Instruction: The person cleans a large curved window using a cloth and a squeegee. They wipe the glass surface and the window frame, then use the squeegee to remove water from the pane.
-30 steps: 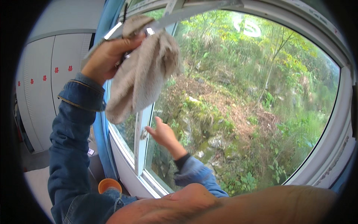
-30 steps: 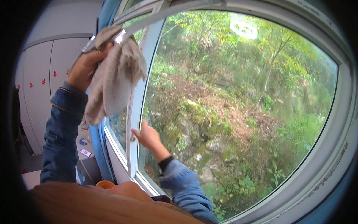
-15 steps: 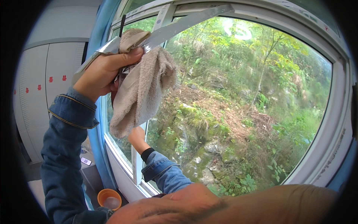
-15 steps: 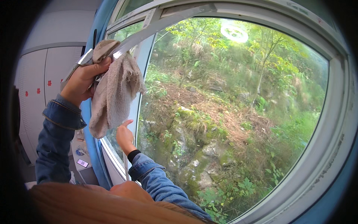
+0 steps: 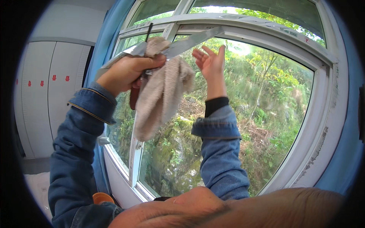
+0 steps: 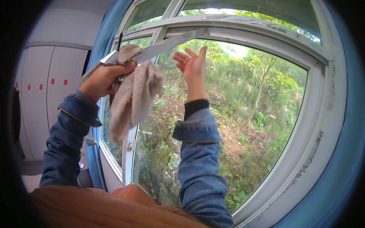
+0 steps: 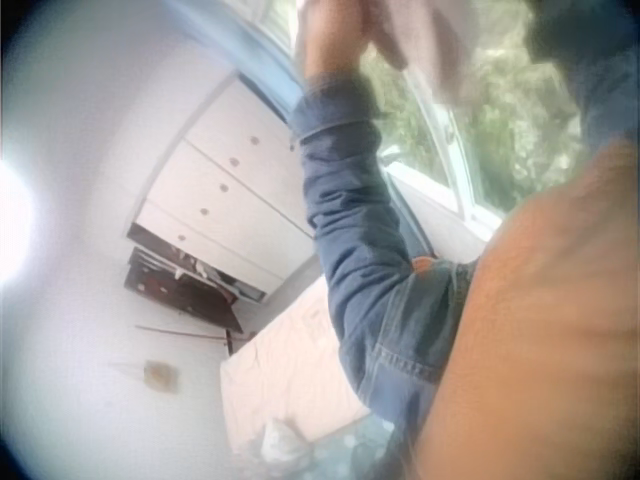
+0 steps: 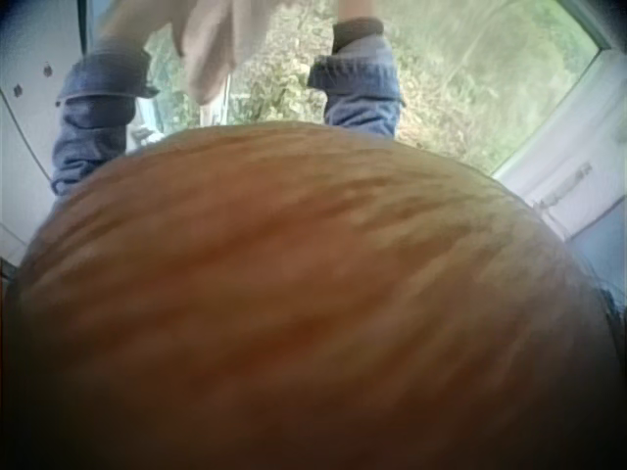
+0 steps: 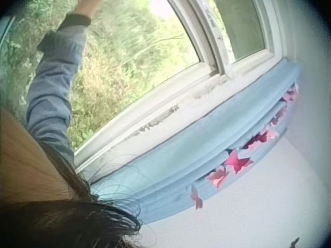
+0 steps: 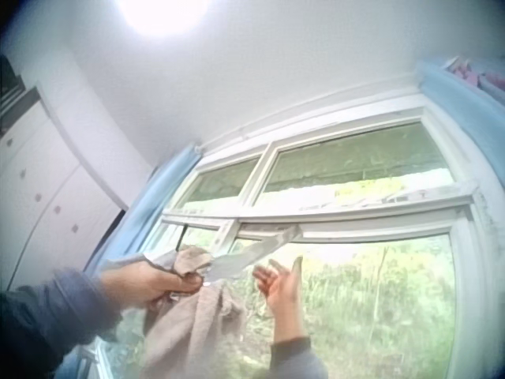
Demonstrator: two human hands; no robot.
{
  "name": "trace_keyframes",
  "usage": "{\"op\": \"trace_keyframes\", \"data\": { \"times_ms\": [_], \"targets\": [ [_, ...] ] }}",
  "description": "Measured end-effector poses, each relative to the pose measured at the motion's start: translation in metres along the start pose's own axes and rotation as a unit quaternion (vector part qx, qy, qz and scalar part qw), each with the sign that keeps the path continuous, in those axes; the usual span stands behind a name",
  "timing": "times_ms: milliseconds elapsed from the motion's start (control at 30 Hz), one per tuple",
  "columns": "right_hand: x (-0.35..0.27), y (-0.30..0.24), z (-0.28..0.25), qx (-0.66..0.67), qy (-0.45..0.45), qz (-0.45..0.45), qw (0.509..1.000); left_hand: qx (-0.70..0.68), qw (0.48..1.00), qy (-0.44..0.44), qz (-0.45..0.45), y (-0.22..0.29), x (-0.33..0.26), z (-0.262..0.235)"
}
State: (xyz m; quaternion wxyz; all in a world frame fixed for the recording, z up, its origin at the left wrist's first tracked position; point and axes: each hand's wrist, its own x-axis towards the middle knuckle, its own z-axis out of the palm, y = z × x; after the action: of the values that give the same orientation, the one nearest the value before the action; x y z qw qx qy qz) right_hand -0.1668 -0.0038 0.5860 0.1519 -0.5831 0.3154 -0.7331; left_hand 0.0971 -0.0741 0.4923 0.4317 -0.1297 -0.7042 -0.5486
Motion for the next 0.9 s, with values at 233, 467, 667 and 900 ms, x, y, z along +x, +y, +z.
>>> {"op": "trace_keyframes", "data": {
  "times_ms": [233,467,667,900],
  "targets": [
    [0.052,-0.014,0.097,0.001,0.035,-0.045,0.998,0.198,0.974,0.103,-0.024,0.055,-0.036,-0.048],
    [0.004,0.043,0.190,0.019,-0.053,0.042,0.998,0.320,0.922,0.217,-0.033,0.082,-0.125,-0.111],
    [-0.144,0.048,0.340,0.078,-0.479,0.045,0.873,0.388,0.829,0.392,-0.098,0.111,-0.238,-0.139],
    [-0.165,0.055,0.322,-0.140,-0.631,0.073,0.760,0.379,0.829,0.405,-0.063,0.090,-0.239,-0.143]
  ]
}}
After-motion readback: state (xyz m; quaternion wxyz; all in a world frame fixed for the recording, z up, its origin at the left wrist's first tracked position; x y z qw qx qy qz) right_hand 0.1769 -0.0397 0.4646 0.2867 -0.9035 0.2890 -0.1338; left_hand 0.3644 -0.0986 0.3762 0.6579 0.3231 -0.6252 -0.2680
